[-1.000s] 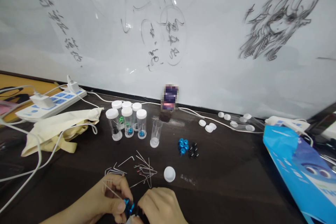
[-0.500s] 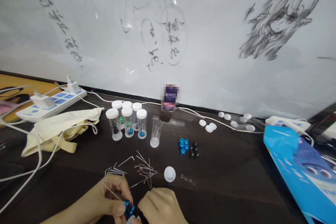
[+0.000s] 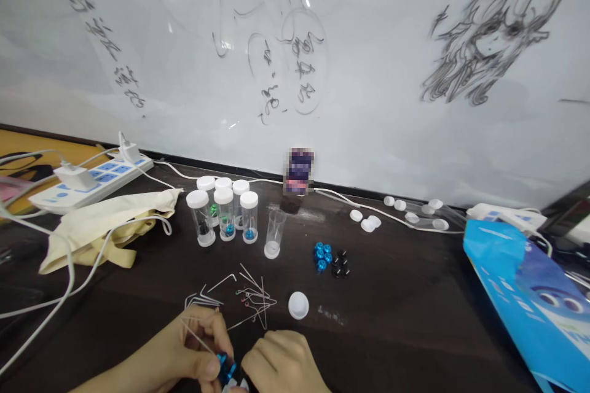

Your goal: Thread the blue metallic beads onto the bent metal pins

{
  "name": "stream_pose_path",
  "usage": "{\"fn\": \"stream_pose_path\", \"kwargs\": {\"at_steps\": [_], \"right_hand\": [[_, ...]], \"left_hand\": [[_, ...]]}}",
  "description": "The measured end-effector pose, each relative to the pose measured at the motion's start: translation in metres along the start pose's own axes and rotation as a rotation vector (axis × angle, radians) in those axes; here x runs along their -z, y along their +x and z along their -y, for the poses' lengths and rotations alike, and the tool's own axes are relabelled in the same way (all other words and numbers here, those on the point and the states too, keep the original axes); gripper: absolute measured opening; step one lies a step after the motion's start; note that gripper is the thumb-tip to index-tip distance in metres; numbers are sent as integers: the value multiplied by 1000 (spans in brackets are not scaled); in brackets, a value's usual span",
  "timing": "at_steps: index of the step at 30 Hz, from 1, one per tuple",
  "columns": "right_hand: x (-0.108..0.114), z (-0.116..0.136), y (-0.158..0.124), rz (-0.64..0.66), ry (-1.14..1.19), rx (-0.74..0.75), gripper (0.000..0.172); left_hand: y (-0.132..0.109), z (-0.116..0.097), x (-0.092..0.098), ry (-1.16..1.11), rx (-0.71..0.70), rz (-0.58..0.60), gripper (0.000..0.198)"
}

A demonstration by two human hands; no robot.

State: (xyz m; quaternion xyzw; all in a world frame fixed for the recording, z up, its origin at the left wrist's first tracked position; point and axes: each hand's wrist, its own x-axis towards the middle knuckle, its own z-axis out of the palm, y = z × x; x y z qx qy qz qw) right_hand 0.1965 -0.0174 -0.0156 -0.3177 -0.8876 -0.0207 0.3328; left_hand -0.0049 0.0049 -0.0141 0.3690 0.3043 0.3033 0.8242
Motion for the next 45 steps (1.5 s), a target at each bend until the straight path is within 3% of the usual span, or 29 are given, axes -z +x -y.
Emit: {"fn": "stream_pose_path", "kwargs": {"at_steps": [8, 12, 23, 45], "right_hand": [[4, 0, -1, -7, 97, -91, 57], [10, 3, 0, -4, 156, -136, 45], [8, 2, 4, -82, 77, 6, 24], [8, 0, 2, 6, 113, -74, 50]], "left_hand": [[-2, -5, -2, -6, 19, -36, 24], [-2, -7, -3, -30, 5, -38, 22], [-3, -8, -4, -33, -3, -38, 23], [-3, -7, -3, -9, 29, -37, 22]]}}
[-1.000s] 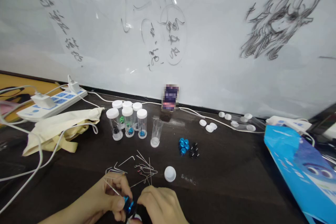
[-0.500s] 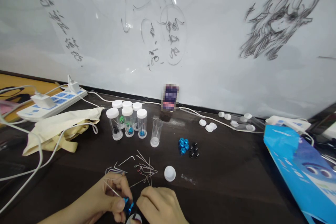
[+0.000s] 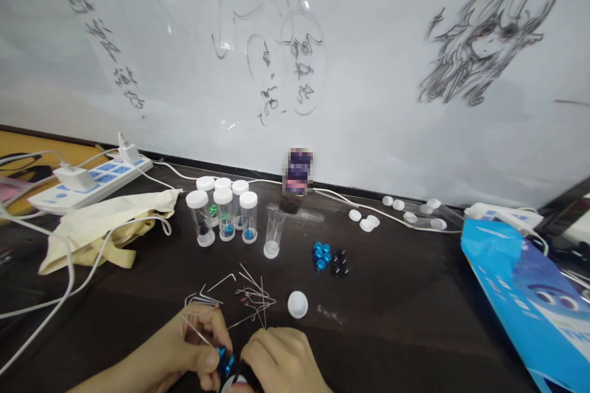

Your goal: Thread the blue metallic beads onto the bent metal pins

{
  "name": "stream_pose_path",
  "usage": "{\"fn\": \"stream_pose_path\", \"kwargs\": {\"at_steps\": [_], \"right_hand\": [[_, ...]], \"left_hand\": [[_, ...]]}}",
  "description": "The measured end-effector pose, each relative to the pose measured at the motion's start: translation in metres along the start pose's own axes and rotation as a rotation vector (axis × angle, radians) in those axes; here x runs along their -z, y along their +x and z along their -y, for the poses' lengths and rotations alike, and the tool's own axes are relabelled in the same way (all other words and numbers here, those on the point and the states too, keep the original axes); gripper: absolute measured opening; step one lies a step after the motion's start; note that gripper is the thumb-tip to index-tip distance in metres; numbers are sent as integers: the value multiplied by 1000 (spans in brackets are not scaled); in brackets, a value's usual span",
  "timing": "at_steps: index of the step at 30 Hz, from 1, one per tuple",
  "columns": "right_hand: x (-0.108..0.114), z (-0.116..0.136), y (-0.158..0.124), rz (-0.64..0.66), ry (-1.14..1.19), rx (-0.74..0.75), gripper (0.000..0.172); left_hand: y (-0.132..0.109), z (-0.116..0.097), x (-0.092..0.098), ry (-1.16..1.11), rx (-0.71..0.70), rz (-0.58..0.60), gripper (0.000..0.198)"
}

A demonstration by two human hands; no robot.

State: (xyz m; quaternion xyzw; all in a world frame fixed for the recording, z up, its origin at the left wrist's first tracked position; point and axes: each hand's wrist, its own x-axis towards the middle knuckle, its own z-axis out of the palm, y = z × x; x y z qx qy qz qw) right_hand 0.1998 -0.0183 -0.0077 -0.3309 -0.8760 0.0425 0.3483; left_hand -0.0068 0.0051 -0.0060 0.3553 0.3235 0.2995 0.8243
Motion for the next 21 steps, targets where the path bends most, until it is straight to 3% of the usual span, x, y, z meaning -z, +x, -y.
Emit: {"fn": "stream_pose_path", "kwargs": {"at_steps": [8, 15, 21], "right_hand": [[-1, 4, 3, -80, -31, 79, 27], [-2, 2, -1, -22, -24, 52, 38], [1, 3, 1, -40, -38, 71, 31]], "left_hand": [[1, 0, -1, -11, -33, 4, 21], [1, 1, -2, -4, -14, -7, 21], [1, 0, -1, 8, -16, 3, 21]]}}
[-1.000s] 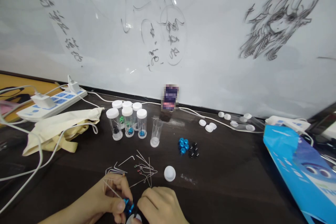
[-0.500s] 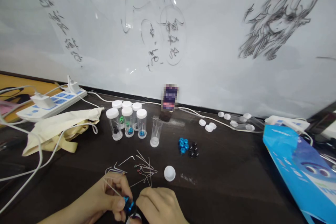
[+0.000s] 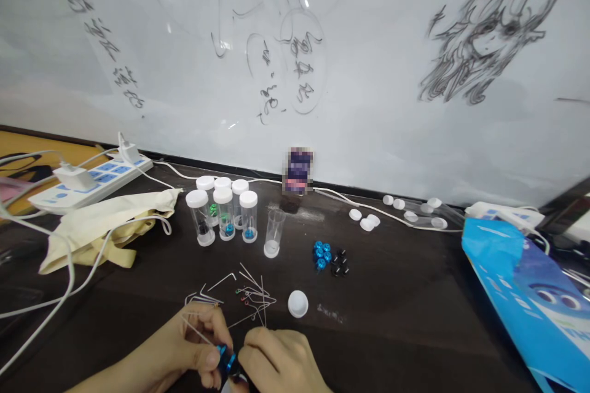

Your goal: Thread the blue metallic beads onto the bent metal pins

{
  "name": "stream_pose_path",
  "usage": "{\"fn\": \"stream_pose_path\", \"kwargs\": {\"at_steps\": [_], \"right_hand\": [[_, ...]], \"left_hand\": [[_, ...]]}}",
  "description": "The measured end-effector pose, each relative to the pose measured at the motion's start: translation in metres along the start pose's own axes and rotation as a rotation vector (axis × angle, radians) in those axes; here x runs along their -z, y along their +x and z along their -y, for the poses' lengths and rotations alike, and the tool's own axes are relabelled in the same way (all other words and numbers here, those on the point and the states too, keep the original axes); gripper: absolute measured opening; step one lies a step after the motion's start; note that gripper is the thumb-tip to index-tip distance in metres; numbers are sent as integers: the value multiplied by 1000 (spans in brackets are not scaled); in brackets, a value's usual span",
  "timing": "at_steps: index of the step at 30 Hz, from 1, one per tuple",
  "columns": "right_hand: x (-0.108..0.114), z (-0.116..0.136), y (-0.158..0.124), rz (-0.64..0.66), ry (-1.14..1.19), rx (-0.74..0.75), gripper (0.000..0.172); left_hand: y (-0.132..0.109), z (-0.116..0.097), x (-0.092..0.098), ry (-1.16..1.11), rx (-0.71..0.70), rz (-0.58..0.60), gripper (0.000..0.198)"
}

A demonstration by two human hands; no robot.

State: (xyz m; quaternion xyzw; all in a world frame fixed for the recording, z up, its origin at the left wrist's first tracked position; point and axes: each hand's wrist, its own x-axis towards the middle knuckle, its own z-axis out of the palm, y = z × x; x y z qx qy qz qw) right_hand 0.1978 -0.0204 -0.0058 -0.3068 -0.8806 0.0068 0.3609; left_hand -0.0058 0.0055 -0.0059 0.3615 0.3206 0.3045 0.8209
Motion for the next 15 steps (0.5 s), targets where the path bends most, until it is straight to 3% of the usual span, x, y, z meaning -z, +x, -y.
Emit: {"fn": "stream_pose_path", "kwargs": {"at_steps": [9, 15], "right_hand": [[-3, -3, -4, 109, -11, -53, 52], [2, -2, -3, 91, 90, -117, 50]], "left_hand": [[-1, 0, 0, 10, 19, 6, 21], [0, 0, 1, -5, 12, -5, 21]]}}
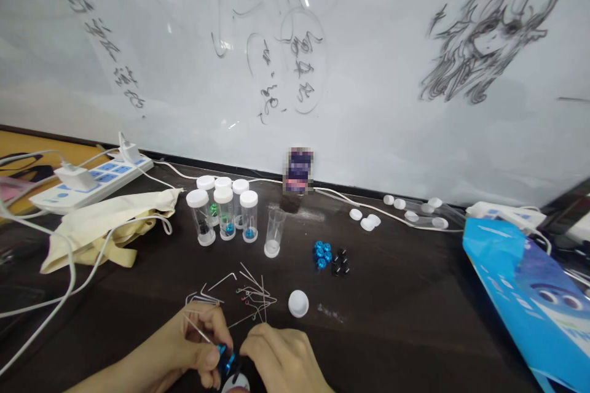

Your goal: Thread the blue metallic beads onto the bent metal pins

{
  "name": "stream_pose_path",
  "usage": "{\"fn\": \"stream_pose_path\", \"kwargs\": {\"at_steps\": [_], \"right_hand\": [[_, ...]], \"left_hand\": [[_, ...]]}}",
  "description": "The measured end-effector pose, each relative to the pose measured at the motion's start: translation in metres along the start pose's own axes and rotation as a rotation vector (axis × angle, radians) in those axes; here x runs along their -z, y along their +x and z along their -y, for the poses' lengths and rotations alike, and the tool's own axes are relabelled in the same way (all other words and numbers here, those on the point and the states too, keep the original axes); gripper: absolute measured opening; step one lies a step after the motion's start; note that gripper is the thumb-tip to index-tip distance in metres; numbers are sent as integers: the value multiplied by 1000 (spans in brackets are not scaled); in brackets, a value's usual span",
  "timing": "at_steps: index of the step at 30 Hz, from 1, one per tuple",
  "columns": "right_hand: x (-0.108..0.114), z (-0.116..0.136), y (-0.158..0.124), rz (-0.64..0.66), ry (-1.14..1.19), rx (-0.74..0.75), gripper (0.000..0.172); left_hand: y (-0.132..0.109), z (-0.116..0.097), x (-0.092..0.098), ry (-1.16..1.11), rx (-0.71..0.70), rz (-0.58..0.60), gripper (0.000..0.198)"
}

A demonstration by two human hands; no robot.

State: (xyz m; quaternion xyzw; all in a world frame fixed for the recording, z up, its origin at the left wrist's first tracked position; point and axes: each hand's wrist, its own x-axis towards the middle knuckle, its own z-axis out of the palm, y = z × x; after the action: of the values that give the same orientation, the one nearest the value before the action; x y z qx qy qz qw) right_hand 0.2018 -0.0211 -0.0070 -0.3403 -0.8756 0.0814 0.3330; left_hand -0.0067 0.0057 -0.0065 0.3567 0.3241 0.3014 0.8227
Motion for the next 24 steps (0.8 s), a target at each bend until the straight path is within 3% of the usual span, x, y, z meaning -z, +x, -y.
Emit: {"fn": "stream_pose_path", "kwargs": {"at_steps": [5, 11, 20, 24], "right_hand": [[0, 2, 3, -17, -55, 71, 44], [-3, 1, 1, -106, -135, 157, 24], [-1, 1, 2, -41, -113, 94, 42], [-1, 2, 2, -76, -126, 117, 30]], "left_hand": [[0, -1, -1, -4, -10, 6, 21], [0, -1, -1, -4, -13, -1, 20], [-1, -2, -3, -18, 11, 0, 21], [0, -2, -3, -14, 5, -2, 20]]}}
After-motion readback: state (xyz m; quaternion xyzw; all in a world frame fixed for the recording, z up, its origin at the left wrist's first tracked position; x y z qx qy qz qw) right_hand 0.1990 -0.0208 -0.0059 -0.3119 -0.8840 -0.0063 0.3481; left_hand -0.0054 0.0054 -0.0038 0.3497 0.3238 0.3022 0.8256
